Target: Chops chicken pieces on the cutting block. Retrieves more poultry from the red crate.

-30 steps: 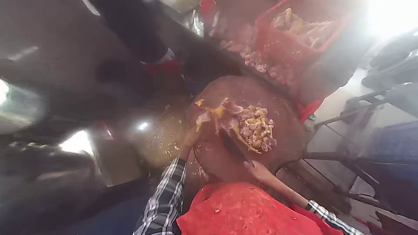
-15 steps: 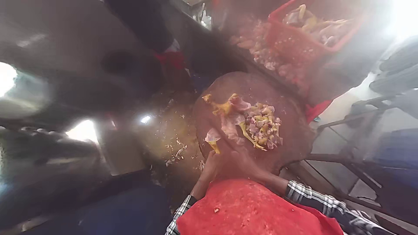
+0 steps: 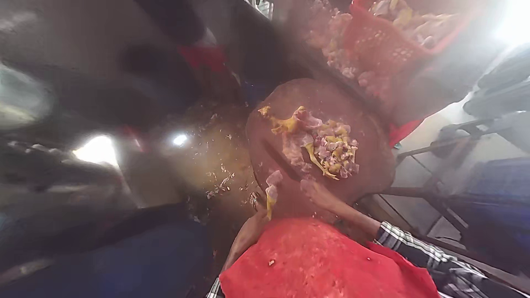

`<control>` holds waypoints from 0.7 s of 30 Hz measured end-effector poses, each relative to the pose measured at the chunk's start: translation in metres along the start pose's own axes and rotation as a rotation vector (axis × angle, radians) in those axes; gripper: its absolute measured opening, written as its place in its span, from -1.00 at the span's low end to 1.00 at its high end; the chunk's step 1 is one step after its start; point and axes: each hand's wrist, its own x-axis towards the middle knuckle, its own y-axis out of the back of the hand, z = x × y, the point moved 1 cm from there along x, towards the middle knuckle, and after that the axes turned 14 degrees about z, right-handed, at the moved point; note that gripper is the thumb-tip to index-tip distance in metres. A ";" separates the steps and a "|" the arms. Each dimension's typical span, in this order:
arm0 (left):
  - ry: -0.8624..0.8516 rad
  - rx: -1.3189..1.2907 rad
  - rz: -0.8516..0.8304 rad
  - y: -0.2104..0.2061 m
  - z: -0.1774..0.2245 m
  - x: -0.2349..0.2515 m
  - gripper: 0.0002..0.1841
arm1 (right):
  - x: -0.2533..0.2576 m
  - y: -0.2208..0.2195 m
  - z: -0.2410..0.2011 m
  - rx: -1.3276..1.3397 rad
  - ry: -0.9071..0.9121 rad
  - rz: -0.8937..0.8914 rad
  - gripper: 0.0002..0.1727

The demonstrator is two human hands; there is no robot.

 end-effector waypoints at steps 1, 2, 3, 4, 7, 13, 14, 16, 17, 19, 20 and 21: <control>-0.011 0.005 -0.010 -0.004 -0.001 -0.001 -0.50 | -0.009 -0.003 -0.014 0.110 0.109 0.014 -0.23; -0.026 0.009 -0.012 -0.008 -0.001 0.000 -0.50 | -0.015 -0.008 -0.027 0.228 0.220 0.033 -0.16; -0.037 0.008 -0.005 -0.010 -0.001 0.001 -0.50 | -0.017 -0.017 -0.035 0.328 0.301 0.058 -0.12; -0.037 -0.003 0.000 -0.011 0.000 0.001 -0.50 | -0.017 -0.027 -0.032 0.365 0.343 0.100 -0.10; -0.019 -0.038 0.012 -0.013 -0.002 0.003 -0.50 | 0.004 -0.046 0.018 0.011 0.175 0.019 -0.23; 0.022 -0.135 -0.026 0.000 -0.018 -0.019 -0.52 | -0.009 -0.026 -0.004 -0.208 0.170 0.021 -0.22; 0.024 -0.138 -0.030 0.001 -0.024 -0.021 -0.53 | -0.014 -0.026 -0.006 -0.115 0.240 0.014 -0.22; -0.001 -0.113 -0.006 0.005 -0.038 -0.019 -0.56 | -0.012 -0.031 0.003 0.005 0.314 -0.036 -0.18; -0.033 -0.085 0.015 0.008 -0.042 -0.017 -0.57 | -0.007 -0.033 0.015 -0.037 0.295 -0.071 -0.18; -0.091 -0.047 0.049 0.016 -0.039 -0.017 -0.59 | 0.011 -0.029 0.042 -0.170 0.151 -0.162 -0.19; -0.111 -0.026 0.069 0.021 -0.034 -0.017 -0.59 | 0.017 -0.025 0.049 -0.195 0.093 -0.149 -0.18; -0.127 -0.008 0.104 0.026 -0.027 -0.015 -0.58 | 0.023 -0.018 0.045 -0.227 0.066 -0.108 -0.18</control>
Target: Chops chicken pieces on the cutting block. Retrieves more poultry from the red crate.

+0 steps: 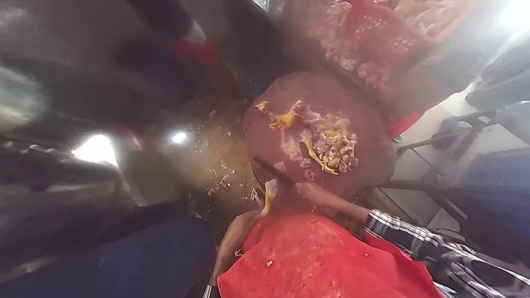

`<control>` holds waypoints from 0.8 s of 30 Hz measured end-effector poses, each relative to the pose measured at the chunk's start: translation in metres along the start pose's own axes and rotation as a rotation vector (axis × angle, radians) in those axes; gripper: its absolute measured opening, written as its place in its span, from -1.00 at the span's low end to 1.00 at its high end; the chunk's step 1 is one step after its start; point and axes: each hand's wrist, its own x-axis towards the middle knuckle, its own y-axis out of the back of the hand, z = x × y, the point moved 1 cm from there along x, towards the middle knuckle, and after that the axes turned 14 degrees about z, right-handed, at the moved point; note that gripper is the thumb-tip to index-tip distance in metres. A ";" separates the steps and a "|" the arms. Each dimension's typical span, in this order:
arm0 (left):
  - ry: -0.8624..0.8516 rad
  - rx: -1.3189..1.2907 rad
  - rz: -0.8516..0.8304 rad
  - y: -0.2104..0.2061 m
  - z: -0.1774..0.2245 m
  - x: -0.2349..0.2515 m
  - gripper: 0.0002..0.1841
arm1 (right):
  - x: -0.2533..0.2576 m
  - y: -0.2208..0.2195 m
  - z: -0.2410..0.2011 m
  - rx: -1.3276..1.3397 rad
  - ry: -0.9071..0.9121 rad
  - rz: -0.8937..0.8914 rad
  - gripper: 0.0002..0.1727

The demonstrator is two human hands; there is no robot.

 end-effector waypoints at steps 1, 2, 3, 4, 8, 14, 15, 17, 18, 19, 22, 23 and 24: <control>-0.007 0.018 0.027 0.002 0.005 0.001 -0.57 | 0.000 0.006 -0.008 -0.018 -0.014 0.040 -0.18; 0.000 0.033 0.030 0.003 0.010 0.001 -0.58 | -0.008 0.010 -0.021 -0.011 -0.016 0.083 -0.19; 0.010 0.057 0.033 0.006 0.016 0.012 -0.58 | -0.012 0.023 -0.040 0.016 0.032 0.129 -0.21; 0.026 0.094 0.024 0.007 0.021 0.023 -0.58 | -0.019 0.036 -0.062 0.068 0.114 0.165 -0.20; 0.052 0.232 -0.030 0.011 0.030 0.045 -0.54 | -0.041 0.039 -0.106 0.350 0.598 0.294 -0.02; 0.037 0.287 -0.020 0.012 0.018 0.050 -0.51 | -0.004 -0.005 -0.022 -0.165 0.067 0.030 -0.18; 0.044 0.289 -0.012 0.011 0.017 0.051 -0.51 | -0.003 -0.001 -0.027 -0.174 0.048 0.033 -0.17; 0.045 0.259 -0.017 0.006 0.015 0.048 -0.52 | -0.018 0.012 -0.048 -0.098 0.101 0.058 -0.16; 0.039 0.240 -0.015 0.005 0.016 0.050 -0.52 | -0.027 0.023 -0.065 -0.017 0.180 0.078 -0.16; 0.030 0.224 -0.013 0.003 0.016 0.051 -0.52 | -0.036 0.029 -0.081 0.083 0.283 0.107 -0.14; -0.010 0.207 -0.007 0.003 0.018 0.054 -0.54 | -0.041 0.016 -0.089 0.328 0.587 0.214 -0.05; -0.015 0.212 -0.009 0.002 0.020 0.055 -0.55 | -0.037 0.006 -0.074 0.261 0.598 0.223 -0.07; -0.013 0.227 -0.006 0.002 0.022 0.056 -0.55 | -0.031 -0.002 -0.055 0.127 0.511 0.174 -0.13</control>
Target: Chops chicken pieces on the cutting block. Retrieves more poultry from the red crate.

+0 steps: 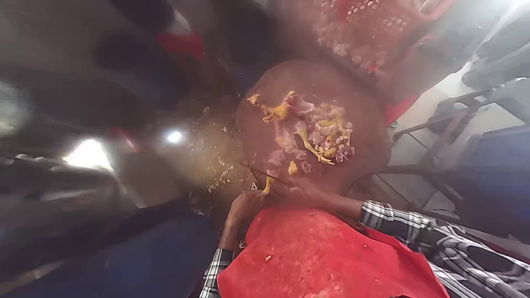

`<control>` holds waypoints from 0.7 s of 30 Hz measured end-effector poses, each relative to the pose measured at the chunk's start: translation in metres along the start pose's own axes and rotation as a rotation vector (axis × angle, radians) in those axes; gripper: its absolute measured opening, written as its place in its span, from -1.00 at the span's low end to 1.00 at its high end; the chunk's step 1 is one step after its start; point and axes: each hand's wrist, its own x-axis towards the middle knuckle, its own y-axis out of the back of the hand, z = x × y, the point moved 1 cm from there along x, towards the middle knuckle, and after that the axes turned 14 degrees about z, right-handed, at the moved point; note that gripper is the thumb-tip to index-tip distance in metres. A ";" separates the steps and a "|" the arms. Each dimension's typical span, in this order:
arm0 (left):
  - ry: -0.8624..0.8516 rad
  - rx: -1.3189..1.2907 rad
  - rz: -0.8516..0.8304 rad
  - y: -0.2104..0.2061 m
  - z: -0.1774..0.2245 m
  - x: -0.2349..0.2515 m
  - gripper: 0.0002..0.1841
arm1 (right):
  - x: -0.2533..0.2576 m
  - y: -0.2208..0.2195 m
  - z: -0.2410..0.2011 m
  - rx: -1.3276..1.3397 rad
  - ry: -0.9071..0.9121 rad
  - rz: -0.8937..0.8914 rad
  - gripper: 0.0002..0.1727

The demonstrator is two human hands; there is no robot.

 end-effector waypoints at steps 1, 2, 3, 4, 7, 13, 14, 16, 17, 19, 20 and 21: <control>0.015 0.031 -0.007 0.001 0.002 0.001 -0.54 | -0.003 -0.003 0.018 -0.119 -0.152 -0.120 -0.19; 0.028 0.049 -0.014 0.001 0.004 0.001 -0.54 | -0.004 -0.008 0.036 -0.189 -0.289 -0.203 -0.21; 0.037 0.054 -0.013 0.004 0.004 0.000 -0.55 | -0.003 -0.011 0.044 -0.223 -0.377 -0.246 -0.21; 0.043 0.040 -0.003 0.005 0.004 0.002 -0.55 | 0.001 -0.009 0.043 -0.240 -0.413 -0.254 -0.21; 0.100 -0.143 0.085 -0.008 0.004 0.001 -0.54 | 0.003 -0.001 0.011 -0.179 -0.327 -0.149 -0.24; 0.272 -0.422 0.360 -0.050 0.023 0.019 -0.57 | 0.002 -0.008 0.008 0.063 -0.201 -0.063 -0.16; 0.286 -0.357 0.356 -0.051 0.026 0.020 -0.54 | -0.003 -0.011 0.027 0.013 -0.339 -0.154 -0.20; 0.246 -0.251 0.364 -0.046 0.028 0.018 -0.50 | -0.013 -0.013 0.058 0.059 -0.568 -0.255 -0.22; 0.197 -0.244 0.407 -0.039 0.029 0.016 -0.52 | -0.015 -0.009 0.064 0.101 -0.643 -0.250 -0.22; 0.062 -0.312 0.535 -0.024 0.036 -0.003 -0.63 | -0.022 -0.002 0.065 0.096 -0.710 -0.183 -0.22; -0.002 -0.369 0.625 -0.013 0.042 -0.010 -0.68 | -0.021 0.003 0.066 0.040 -0.681 -0.136 -0.21; -0.030 -0.424 0.697 -0.003 0.047 -0.012 -0.73 | -0.015 0.010 0.064 -0.024 -0.632 -0.098 -0.20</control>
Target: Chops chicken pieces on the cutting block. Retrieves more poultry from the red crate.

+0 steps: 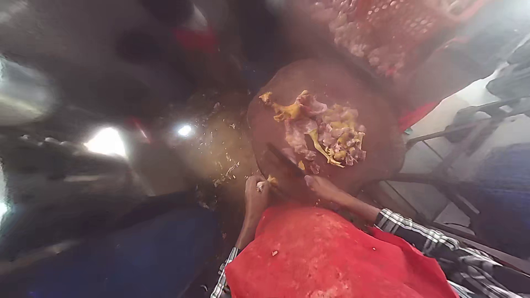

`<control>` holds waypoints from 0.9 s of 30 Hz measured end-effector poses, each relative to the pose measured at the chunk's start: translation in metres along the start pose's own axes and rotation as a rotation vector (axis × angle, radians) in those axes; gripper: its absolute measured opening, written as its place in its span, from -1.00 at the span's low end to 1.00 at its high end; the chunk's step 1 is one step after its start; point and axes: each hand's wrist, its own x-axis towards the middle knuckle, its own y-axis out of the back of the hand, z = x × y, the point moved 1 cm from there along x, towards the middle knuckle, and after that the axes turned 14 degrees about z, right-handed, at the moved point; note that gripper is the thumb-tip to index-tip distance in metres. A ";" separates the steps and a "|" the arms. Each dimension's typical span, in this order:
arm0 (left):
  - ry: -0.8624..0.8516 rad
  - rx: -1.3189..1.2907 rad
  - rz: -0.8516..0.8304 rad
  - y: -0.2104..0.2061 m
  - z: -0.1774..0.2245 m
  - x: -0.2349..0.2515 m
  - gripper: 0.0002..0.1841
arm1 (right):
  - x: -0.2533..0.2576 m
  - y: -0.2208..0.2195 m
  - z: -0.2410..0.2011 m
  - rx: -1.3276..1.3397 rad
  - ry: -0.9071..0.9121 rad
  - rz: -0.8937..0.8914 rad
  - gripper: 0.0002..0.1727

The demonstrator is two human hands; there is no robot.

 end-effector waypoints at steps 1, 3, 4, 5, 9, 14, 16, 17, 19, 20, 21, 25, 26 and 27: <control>0.024 -0.037 0.035 0.004 0.005 0.005 -0.75 | 0.001 0.008 -0.011 -0.021 0.046 0.048 -0.20; 0.164 -0.069 -0.006 0.000 -0.003 0.017 -0.71 | -0.009 0.019 -0.045 0.055 0.161 0.107 -0.23; 0.237 -0.079 -0.026 -0.008 -0.014 0.023 -0.70 | -0.016 0.023 -0.065 0.133 0.251 0.114 -0.20; 0.281 -0.069 -0.033 -0.014 -0.023 0.027 -0.69 | -0.023 0.024 -0.082 0.234 0.337 0.108 -0.14; 0.261 0.092 -0.038 -0.022 -0.024 0.034 -0.67 | -0.027 0.002 -0.094 0.376 0.621 0.108 -0.05; 0.248 0.222 -0.098 -0.013 -0.020 0.042 -0.62 | -0.002 -0.022 -0.033 -0.288 0.163 -0.057 -0.19; 0.257 0.168 -0.114 0.009 -0.010 0.045 -0.67 | -0.004 -0.025 -0.034 -0.339 0.097 -0.063 -0.17; 0.262 0.086 -0.120 0.025 -0.001 0.045 -0.72 | -0.007 -0.028 -0.033 -0.358 0.094 -0.063 -0.18; 0.248 -0.174 -0.175 0.051 0.023 0.054 -0.75 | -0.006 -0.030 -0.027 -0.435 0.126 -0.044 -0.24; 0.214 -0.266 -0.276 0.057 0.037 0.062 -0.67 | -0.004 -0.030 -0.024 -0.491 0.149 -0.048 -0.32; 0.150 -0.235 -0.432 0.058 0.049 0.074 -0.48 | -0.004 -0.030 -0.022 -0.547 0.183 -0.059 -0.42; -0.250 0.514 -0.702 -0.013 0.045 0.110 -0.35 | -0.009 -0.031 -0.019 -0.641 0.349 0.001 -0.57; -0.318 0.645 -0.742 -0.032 0.036 0.113 -0.41 | -0.009 -0.032 -0.014 -0.636 0.395 0.039 -0.62; -0.370 0.717 -0.792 -0.046 0.028 0.119 -0.45 | -0.007 -0.034 -0.010 -0.630 0.426 0.068 -0.65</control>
